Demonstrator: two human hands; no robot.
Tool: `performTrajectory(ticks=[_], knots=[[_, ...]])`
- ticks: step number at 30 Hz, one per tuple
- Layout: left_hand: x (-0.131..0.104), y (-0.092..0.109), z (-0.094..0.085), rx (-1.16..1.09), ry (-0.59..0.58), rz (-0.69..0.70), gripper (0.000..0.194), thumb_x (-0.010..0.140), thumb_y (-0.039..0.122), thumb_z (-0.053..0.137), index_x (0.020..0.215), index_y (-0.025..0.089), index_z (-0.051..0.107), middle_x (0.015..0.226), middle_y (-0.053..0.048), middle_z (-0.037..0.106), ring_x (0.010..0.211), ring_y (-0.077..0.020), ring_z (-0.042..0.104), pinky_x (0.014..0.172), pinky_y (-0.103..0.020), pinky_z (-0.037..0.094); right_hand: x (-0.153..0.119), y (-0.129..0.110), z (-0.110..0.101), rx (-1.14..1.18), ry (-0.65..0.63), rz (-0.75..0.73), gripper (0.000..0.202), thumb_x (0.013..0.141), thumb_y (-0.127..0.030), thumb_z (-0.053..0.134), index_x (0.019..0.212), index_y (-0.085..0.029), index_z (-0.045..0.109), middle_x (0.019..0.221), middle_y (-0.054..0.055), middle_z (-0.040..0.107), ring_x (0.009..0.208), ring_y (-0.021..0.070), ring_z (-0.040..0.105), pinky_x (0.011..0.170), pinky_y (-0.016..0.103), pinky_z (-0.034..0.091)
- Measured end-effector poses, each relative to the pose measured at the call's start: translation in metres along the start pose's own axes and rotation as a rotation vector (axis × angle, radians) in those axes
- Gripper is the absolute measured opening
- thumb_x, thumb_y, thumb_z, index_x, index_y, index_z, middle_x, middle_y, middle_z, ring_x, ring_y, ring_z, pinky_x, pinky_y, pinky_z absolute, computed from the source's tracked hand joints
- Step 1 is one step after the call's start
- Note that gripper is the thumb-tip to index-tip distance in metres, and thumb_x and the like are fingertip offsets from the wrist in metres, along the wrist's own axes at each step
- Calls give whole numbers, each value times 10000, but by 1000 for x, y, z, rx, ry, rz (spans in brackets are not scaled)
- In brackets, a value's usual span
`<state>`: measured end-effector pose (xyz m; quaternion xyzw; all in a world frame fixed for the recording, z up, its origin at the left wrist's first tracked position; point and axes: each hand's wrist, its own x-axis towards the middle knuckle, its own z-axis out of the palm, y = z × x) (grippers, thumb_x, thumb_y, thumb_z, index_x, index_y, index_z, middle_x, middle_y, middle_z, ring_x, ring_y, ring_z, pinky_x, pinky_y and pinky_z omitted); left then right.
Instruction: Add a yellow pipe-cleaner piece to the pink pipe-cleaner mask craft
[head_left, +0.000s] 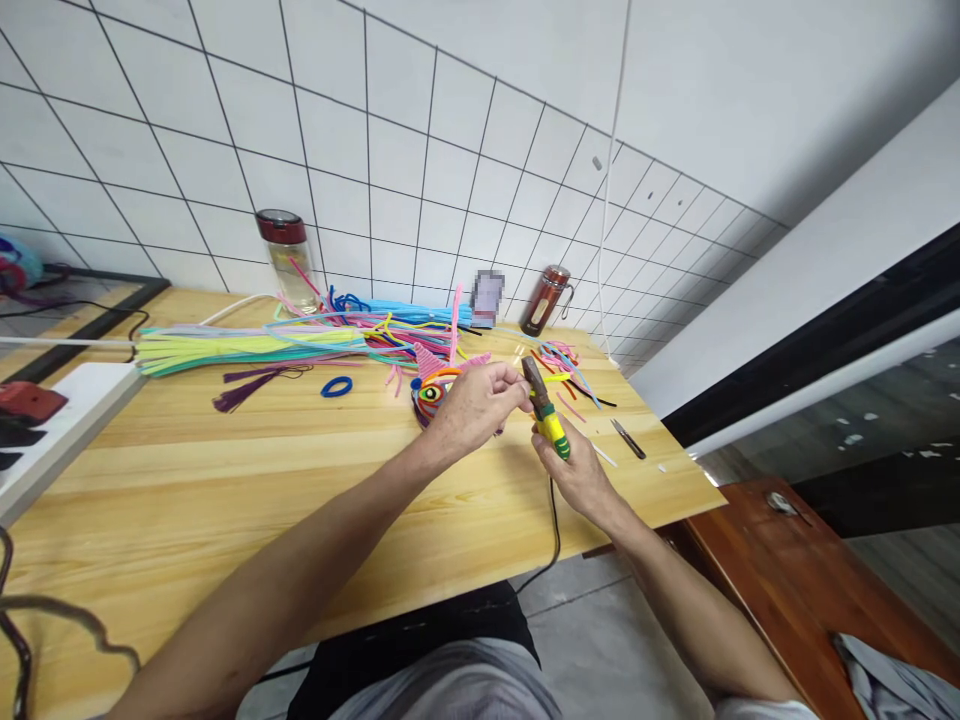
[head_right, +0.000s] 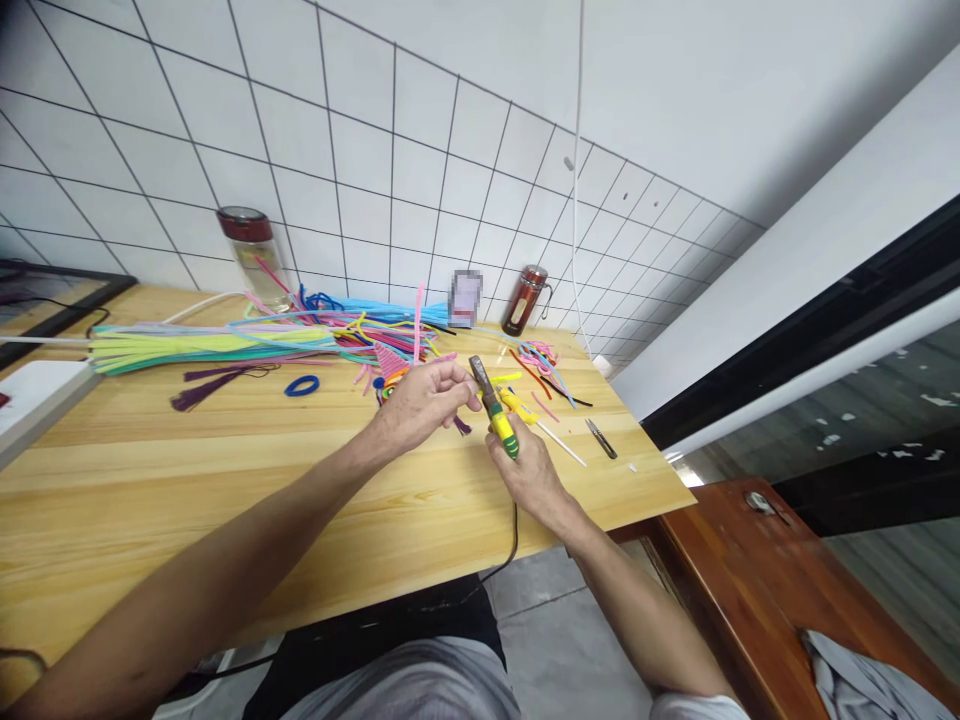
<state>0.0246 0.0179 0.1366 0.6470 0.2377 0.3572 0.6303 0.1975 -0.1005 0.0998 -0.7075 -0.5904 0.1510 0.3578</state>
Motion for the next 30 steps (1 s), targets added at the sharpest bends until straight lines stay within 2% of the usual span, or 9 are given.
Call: performTrajectory(ticks=[8,14,16,18,20,23,25,26,30], knots=[[-1,-4,3,-4,85,14,107,891,269,625,877,165,649,803,-18,756,447,-58,485,458,-196,483,-4,-1,-26,-56,-84,-4,352,953,-573,597,1006,-242,707,1028,100,771,1003,323,706,978,471,531],[0,4,1,-24,142,-15,47,828,208,639,808,167,633,762,-10,750,444,-47,456,445,-175,413,-32,31,-50,167,-168,145,541,890,-719,689,1092,-223,768,1101,112,790,1162,368,702,1099,550,514],[1,3,0,-47,159,-7,53,814,219,644,804,169,628,759,-5,743,451,-46,453,441,-172,396,-40,46,-62,263,-177,232,618,853,-765,715,1111,-207,766,1040,117,786,1086,352,726,1025,524,556],[2,2,0,-71,177,2,79,805,244,655,809,172,623,749,2,729,453,-45,447,436,-171,381,-44,64,-79,366,-148,326,691,822,-800,723,1148,-193,748,932,105,759,891,300,732,828,446,598],[2,1,0,-81,180,-1,109,800,271,666,804,173,618,726,8,713,448,-44,435,431,-173,372,-41,87,-100,402,-77,390,731,804,-805,728,1185,-181,723,845,76,712,717,235,671,661,372,560],[2,3,1,-75,160,-22,128,786,282,674,772,173,607,702,6,702,441,-44,426,429,-178,368,-28,130,-134,225,141,463,672,845,-767,659,1160,-176,704,796,57,687,672,207,631,626,333,521],[1,4,3,-71,158,-40,115,770,264,671,758,174,601,692,6,697,435,-43,427,428,-179,364,-16,159,-150,-101,217,573,574,932,-665,546,1154,-161,705,826,79,712,694,211,650,654,329,523],[0,5,3,-67,160,-49,107,764,255,669,757,173,601,690,7,697,432,-43,428,428,-180,364,-11,172,-154,-294,228,627,544,955,-608,519,1182,-153,711,888,103,739,749,224,682,697,337,535],[0,5,4,-24,148,-56,102,771,255,667,753,172,610,687,3,701,429,-44,424,437,-182,374,0,208,-155,-501,266,708,566,932,-480,607,1295,-58,715,1195,262,732,1121,347,700,941,421,519]])
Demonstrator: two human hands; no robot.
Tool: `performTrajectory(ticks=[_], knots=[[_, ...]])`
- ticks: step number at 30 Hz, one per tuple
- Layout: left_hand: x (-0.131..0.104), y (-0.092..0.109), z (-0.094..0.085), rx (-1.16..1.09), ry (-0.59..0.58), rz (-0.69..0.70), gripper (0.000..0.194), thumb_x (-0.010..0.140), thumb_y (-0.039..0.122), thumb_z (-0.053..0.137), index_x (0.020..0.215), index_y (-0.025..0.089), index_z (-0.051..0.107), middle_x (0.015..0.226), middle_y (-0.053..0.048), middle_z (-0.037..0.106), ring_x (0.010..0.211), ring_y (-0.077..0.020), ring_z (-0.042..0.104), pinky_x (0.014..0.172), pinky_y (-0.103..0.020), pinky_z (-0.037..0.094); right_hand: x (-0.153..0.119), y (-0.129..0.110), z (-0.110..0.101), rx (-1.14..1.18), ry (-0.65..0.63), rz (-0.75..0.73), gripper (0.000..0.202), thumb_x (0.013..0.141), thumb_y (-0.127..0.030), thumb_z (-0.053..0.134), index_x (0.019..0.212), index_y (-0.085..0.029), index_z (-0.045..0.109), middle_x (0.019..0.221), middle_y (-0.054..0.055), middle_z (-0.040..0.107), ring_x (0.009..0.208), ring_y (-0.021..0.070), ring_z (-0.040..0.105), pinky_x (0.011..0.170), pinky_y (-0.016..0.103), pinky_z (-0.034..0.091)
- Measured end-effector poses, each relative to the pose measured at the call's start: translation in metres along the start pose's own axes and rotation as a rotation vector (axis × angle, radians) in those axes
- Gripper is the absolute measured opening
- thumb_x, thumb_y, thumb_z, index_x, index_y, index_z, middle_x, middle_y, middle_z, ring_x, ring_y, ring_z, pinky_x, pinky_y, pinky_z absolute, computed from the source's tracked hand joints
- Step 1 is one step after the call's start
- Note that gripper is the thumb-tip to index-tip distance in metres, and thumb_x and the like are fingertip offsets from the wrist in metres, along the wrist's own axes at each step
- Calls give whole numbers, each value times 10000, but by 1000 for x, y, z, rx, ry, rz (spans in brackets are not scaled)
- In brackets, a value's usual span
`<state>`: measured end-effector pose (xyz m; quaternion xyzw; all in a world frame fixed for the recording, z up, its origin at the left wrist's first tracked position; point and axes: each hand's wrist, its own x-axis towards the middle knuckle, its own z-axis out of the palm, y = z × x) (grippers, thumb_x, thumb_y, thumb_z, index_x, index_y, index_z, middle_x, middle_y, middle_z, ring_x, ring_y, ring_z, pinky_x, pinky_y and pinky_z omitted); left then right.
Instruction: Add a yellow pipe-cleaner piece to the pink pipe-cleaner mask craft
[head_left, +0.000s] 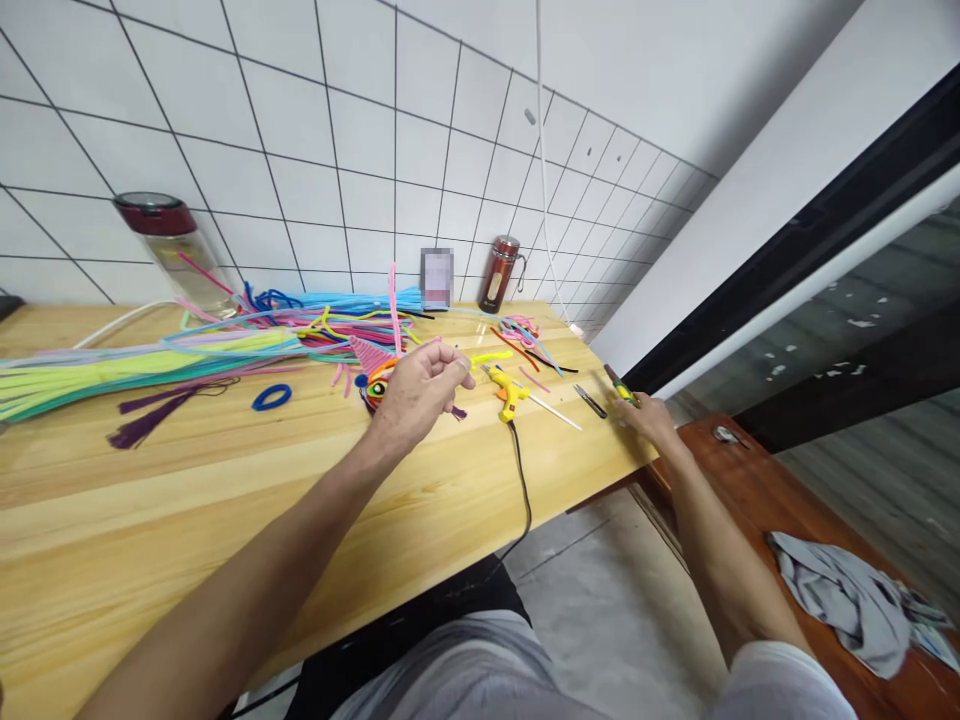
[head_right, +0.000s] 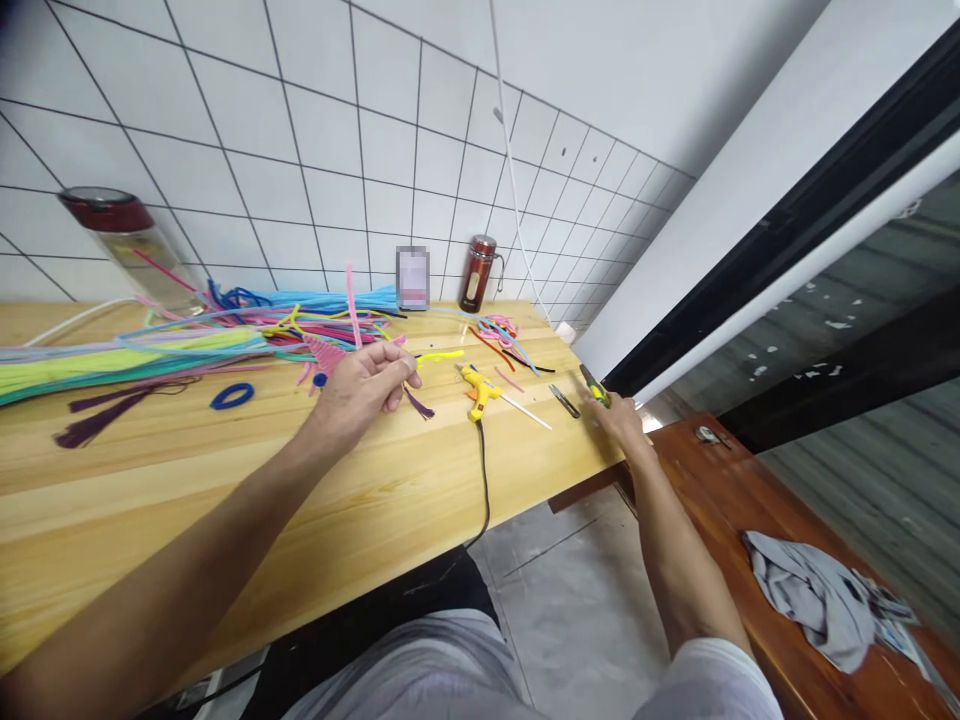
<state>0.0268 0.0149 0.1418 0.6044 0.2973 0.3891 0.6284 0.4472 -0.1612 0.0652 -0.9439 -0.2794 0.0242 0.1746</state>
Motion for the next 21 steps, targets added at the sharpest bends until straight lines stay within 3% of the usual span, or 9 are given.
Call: performTrajectory(ticks=[4,7,11,14,17,21], knots=[[0,-3,1,33,-34,-5,120,786,279,675,784,176,613,695,9,704,443,-52,432,452,-184,405,7,3,10,-89,21,10,547,927,-474,652,1243,-41,761,1280,318,704,1279,410,645,1062,469,474],[0,-6,2,51,-65,-19,132,806,298,667,797,181,608,699,13,699,459,-58,438,499,-201,479,-2,-16,2,-71,72,-75,510,931,-471,658,1221,-69,779,1338,305,699,1342,419,607,1133,505,438],[0,-11,3,63,-106,-23,120,815,299,651,807,188,605,709,18,692,491,-69,449,579,-238,560,-56,-84,-15,343,161,-551,449,959,-516,634,1241,-199,780,1280,164,760,1162,322,702,1067,486,524],[-2,-13,3,75,-117,-15,111,820,292,646,814,190,603,716,22,690,504,-71,459,597,-240,562,-114,-145,-22,498,190,-863,410,978,-497,666,1308,-265,743,1340,115,751,1253,312,678,1120,514,506],[-3,-12,4,78,-118,6,120,832,303,653,823,193,606,709,25,688,513,-77,487,584,-229,541,-151,-191,-20,504,203,-988,286,979,-430,683,1197,-265,768,1217,107,790,1184,311,705,1085,511,524],[-4,-10,4,90,-93,39,126,851,307,652,822,196,599,698,21,683,518,-91,544,505,-207,463,-164,-218,-13,560,231,-1009,154,1002,-342,634,945,-258,749,954,79,795,934,262,737,928,437,564]])
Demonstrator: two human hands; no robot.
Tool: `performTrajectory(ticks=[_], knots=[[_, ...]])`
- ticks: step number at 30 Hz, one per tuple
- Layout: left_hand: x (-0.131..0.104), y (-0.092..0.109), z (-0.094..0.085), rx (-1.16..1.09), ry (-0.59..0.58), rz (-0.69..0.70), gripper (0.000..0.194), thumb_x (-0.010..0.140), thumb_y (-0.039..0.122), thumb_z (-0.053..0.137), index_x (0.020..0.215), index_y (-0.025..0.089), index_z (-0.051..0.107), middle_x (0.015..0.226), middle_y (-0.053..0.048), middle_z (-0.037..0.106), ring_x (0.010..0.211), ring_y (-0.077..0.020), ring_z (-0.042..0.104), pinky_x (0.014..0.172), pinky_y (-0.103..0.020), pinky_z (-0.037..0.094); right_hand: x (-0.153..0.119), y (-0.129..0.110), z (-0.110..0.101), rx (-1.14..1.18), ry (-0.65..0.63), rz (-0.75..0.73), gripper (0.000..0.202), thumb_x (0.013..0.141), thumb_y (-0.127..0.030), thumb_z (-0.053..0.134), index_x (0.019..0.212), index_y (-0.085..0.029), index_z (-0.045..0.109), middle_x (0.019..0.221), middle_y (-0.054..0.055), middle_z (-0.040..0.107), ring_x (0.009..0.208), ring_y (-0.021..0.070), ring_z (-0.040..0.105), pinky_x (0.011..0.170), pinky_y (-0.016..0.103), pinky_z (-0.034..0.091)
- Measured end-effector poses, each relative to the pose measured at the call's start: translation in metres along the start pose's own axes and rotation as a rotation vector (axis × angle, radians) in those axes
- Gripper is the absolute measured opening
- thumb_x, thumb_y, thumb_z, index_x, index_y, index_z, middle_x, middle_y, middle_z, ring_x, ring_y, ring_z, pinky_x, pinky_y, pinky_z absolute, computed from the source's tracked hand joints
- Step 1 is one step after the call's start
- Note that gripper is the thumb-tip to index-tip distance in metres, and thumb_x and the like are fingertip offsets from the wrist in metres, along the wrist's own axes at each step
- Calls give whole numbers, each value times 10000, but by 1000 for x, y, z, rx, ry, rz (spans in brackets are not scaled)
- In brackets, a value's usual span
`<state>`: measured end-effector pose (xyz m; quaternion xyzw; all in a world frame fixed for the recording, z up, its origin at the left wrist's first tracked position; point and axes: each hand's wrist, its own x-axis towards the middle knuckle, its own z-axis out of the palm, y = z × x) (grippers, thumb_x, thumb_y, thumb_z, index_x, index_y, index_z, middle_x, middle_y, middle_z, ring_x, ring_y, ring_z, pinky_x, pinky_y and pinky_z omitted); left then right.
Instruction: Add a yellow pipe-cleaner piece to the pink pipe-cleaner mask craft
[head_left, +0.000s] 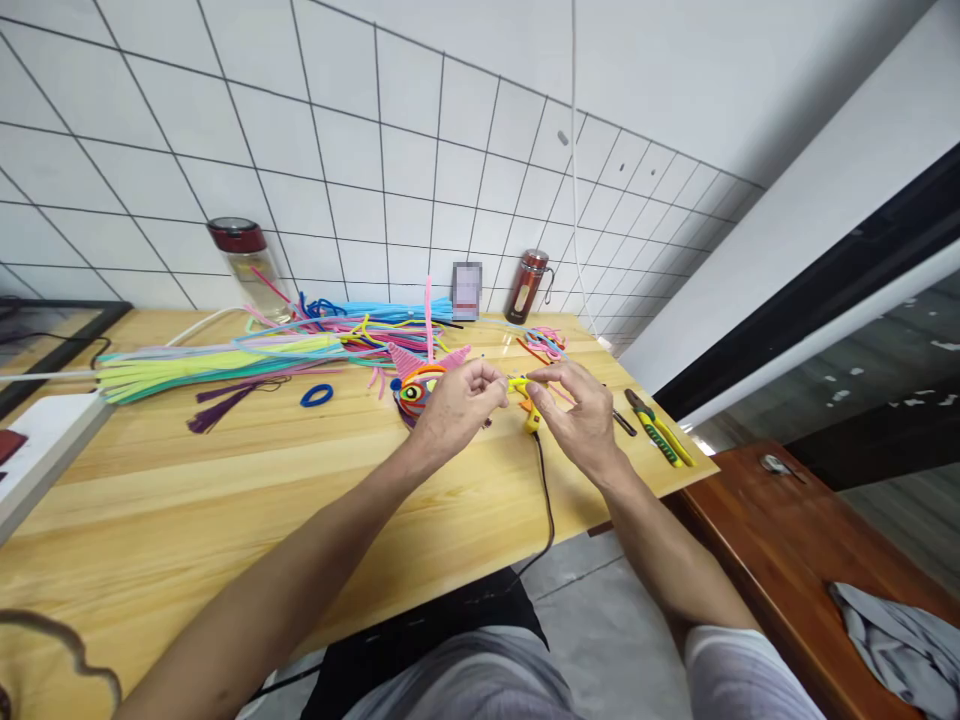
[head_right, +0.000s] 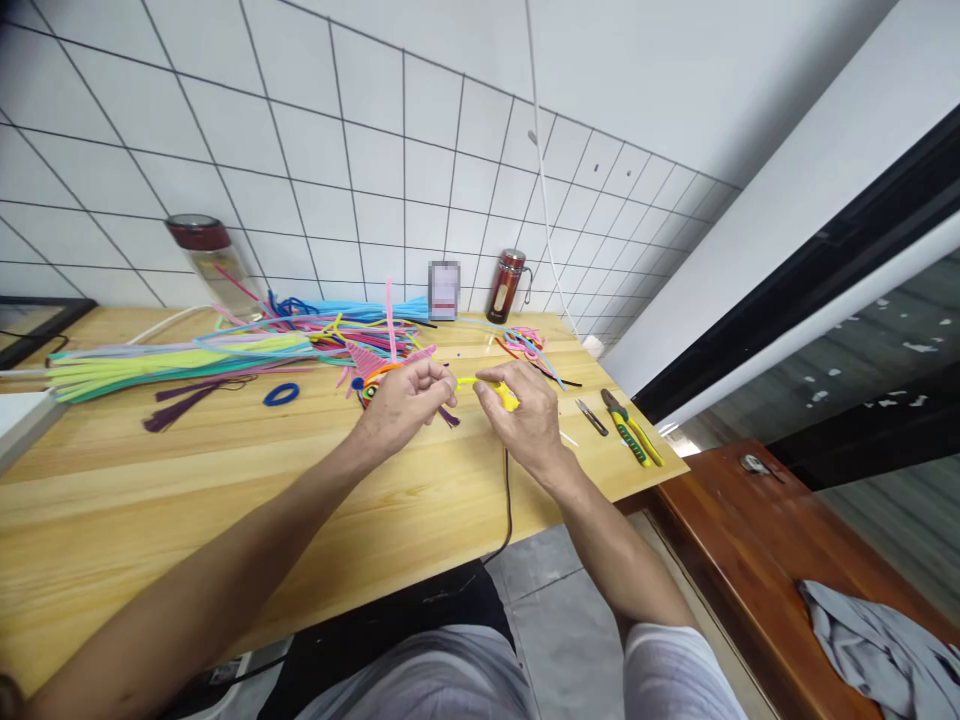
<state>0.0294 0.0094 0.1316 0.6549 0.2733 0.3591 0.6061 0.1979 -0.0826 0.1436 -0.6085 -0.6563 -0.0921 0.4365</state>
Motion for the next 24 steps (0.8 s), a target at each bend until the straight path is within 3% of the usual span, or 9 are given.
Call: performTrajectory(ticks=[4,10,12,15,20,22,24], knots=[[1,-3,2,53,82,95,88,842,257,653,792,197,611,691,19,659,564,-104,579,536,-211,484,1,-4,10,-58,59,-57,184,1017,-284,604,859,-261,694,852,59,775,819,227,725,820,387,559],[0,-11,8,108,234,222,21,821,209,632,804,205,622,713,24,647,622,-116,600,588,-229,518,-8,-11,28,-270,286,-349,119,974,-160,669,898,-250,686,796,34,772,755,211,708,751,371,511],[-1,-12,7,106,229,228,20,824,220,619,811,205,621,718,23,642,627,-117,596,592,-235,517,-7,-11,27,-232,309,-363,116,972,-148,682,909,-245,691,811,32,777,767,204,708,764,366,510],[0,-8,3,74,105,209,45,820,244,618,810,200,623,716,13,648,651,-124,602,604,-238,518,3,-2,11,2,174,-184,106,991,-230,689,889,-244,711,839,25,772,796,197,706,789,359,527],[1,3,-4,-96,-170,172,104,798,284,634,837,190,613,725,16,672,573,-90,551,541,-216,458,25,26,-8,602,-308,246,365,892,-582,799,855,-225,737,782,13,731,713,183,656,698,334,532],[2,6,-5,-141,-228,151,135,813,315,638,838,188,599,712,21,664,511,-69,489,499,-208,411,24,28,-4,709,-347,318,426,862,-636,809,849,-219,724,753,10,713,673,175,632,665,325,523],[2,6,-6,-140,-208,142,139,818,319,642,833,190,590,696,28,640,495,-67,469,485,-206,394,17,20,4,646,-251,305,383,911,-598,772,851,-224,713,740,8,702,661,175,622,655,325,520]])
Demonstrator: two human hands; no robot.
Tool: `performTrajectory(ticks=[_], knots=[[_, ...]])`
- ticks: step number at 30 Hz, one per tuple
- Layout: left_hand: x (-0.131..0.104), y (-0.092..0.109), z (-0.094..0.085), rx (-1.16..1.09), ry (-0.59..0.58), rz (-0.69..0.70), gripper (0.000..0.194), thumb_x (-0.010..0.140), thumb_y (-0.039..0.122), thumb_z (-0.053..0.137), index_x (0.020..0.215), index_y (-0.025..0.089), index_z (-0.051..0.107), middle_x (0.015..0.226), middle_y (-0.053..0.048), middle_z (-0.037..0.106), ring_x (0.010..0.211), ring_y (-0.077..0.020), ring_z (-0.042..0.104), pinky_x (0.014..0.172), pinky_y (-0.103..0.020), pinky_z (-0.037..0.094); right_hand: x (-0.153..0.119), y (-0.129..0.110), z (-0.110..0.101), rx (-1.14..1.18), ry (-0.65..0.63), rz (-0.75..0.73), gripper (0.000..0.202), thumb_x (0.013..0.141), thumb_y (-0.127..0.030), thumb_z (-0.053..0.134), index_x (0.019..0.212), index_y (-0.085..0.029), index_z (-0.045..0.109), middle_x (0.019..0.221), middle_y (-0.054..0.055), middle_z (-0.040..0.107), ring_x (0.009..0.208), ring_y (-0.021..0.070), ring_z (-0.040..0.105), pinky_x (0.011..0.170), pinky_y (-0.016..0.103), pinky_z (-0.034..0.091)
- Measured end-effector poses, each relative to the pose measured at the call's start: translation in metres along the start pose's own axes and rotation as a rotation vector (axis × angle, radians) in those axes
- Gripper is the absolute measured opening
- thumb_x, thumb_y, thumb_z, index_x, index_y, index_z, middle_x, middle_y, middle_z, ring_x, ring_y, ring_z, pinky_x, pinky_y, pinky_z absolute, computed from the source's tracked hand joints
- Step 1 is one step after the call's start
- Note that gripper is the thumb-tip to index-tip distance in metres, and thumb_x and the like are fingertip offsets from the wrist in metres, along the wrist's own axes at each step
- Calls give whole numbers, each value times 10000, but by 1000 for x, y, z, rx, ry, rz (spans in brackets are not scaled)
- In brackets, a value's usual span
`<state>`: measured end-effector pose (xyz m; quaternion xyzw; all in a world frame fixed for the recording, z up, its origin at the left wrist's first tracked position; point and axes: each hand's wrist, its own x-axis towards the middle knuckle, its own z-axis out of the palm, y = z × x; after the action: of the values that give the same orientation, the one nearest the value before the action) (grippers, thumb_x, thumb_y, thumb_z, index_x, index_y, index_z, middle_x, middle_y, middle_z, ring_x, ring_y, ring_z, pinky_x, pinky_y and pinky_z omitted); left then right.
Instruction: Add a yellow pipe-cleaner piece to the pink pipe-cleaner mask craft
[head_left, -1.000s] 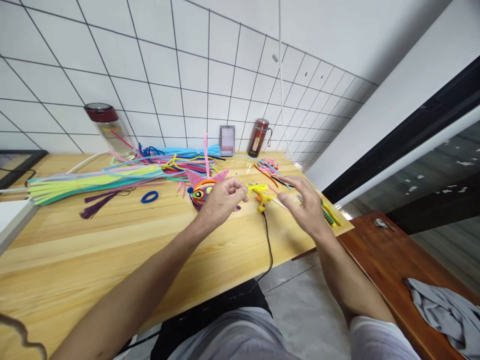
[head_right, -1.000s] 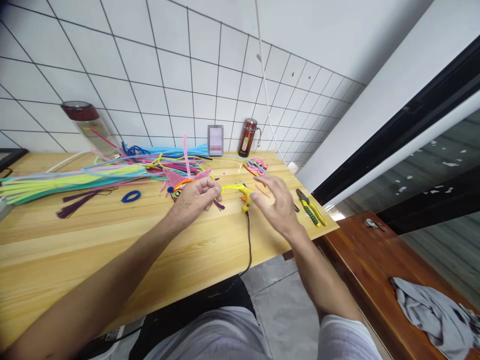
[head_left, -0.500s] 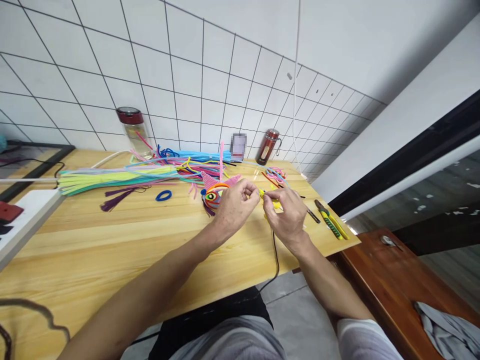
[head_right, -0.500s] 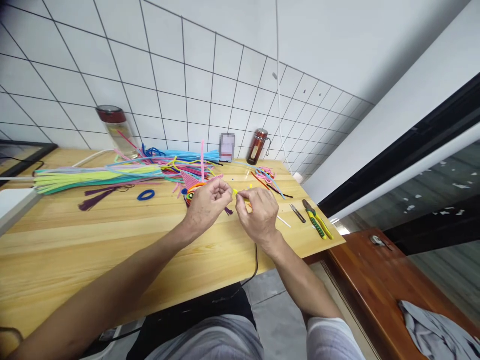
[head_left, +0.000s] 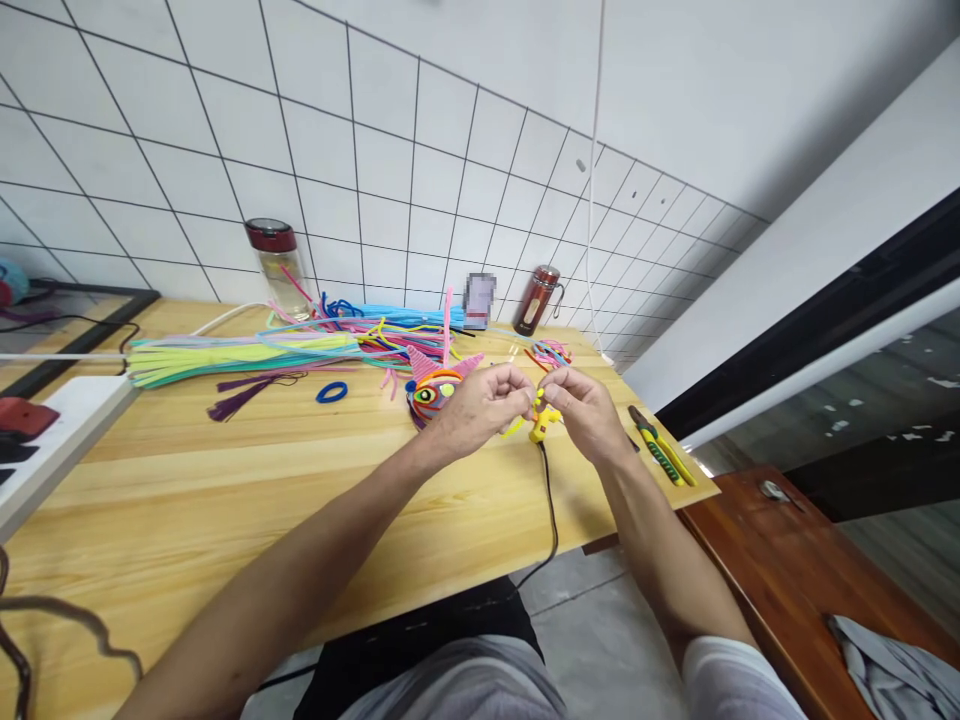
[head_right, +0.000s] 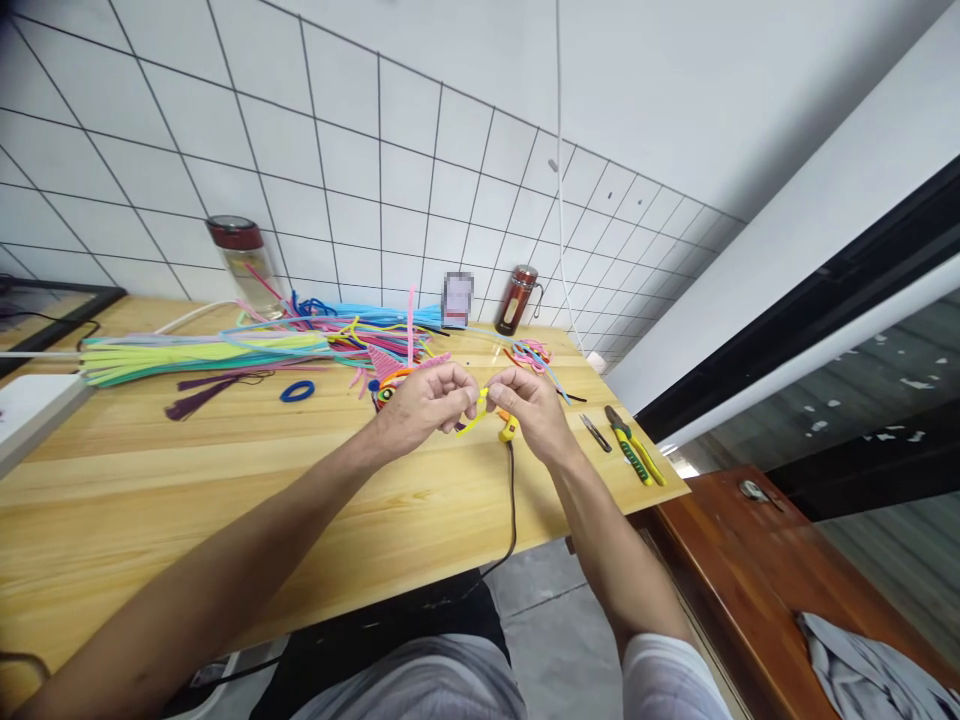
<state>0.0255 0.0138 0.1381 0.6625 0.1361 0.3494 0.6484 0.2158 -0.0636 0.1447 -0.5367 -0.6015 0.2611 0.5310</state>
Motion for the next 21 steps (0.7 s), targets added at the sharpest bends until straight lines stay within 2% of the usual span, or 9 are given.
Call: performTrajectory(ticks=[4,6,8,10,13,15,18,19,21], knots=[[-2,-6,0,276,234,94,63,835,237,630,804,202,587,681,25,610,583,-112,546,542,-227,430,-20,-10,29,-485,323,-340,166,997,-363,704,883,-246,730,840,54,752,804,222,685,787,383,553],[-3,-9,1,518,307,157,62,839,170,618,794,204,593,705,8,643,646,-133,591,602,-248,437,-26,-16,37,-653,344,-484,121,1000,-287,689,900,-253,748,873,74,772,843,237,703,825,403,555],[-4,-12,2,690,291,185,97,827,118,616,784,202,598,717,1,662,668,-142,605,636,-266,426,-25,-18,35,-651,309,-505,116,997,-265,679,922,-260,767,886,74,779,860,238,716,837,406,562],[-4,-12,2,688,233,182,105,826,107,612,783,202,601,712,8,658,660,-139,599,634,-265,420,-17,-13,25,-503,273,-394,95,975,-293,698,948,-264,785,918,61,786,870,228,722,841,397,571],[-1,-6,-2,453,185,115,65,857,159,593,808,201,606,721,18,645,638,-127,581,586,-238,431,6,9,-6,-154,225,-80,147,898,-376,748,961,-252,795,867,27,765,753,186,690,759,352,576],[1,-1,-6,306,197,29,52,875,205,584,833,195,613,736,16,648,617,-120,565,550,-222,434,25,32,-31,-61,255,51,208,838,-403,759,950,-230,796,823,21,749,721,168,667,756,335,571],[3,5,-10,214,214,-79,74,886,244,585,848,186,609,740,13,653,577,-104,533,519,-207,423,53,68,-73,-309,388,195,242,805,-370,700,946,-198,796,881,47,786,746,166,675,787,331,576],[3,6,-10,208,211,-98,80,887,250,585,845,185,605,739,13,652,568,-100,524,514,-204,418,61,79,-88,-470,433,262,254,807,-354,653,941,-195,799,859,46,789,754,175,683,790,331,578],[4,4,-11,215,204,-115,97,888,270,587,837,188,597,736,13,644,563,-101,514,503,-202,409,73,98,-115,-585,496,319,269,795,-312,618,930,-171,804,845,75,796,800,218,697,820,370,579]])
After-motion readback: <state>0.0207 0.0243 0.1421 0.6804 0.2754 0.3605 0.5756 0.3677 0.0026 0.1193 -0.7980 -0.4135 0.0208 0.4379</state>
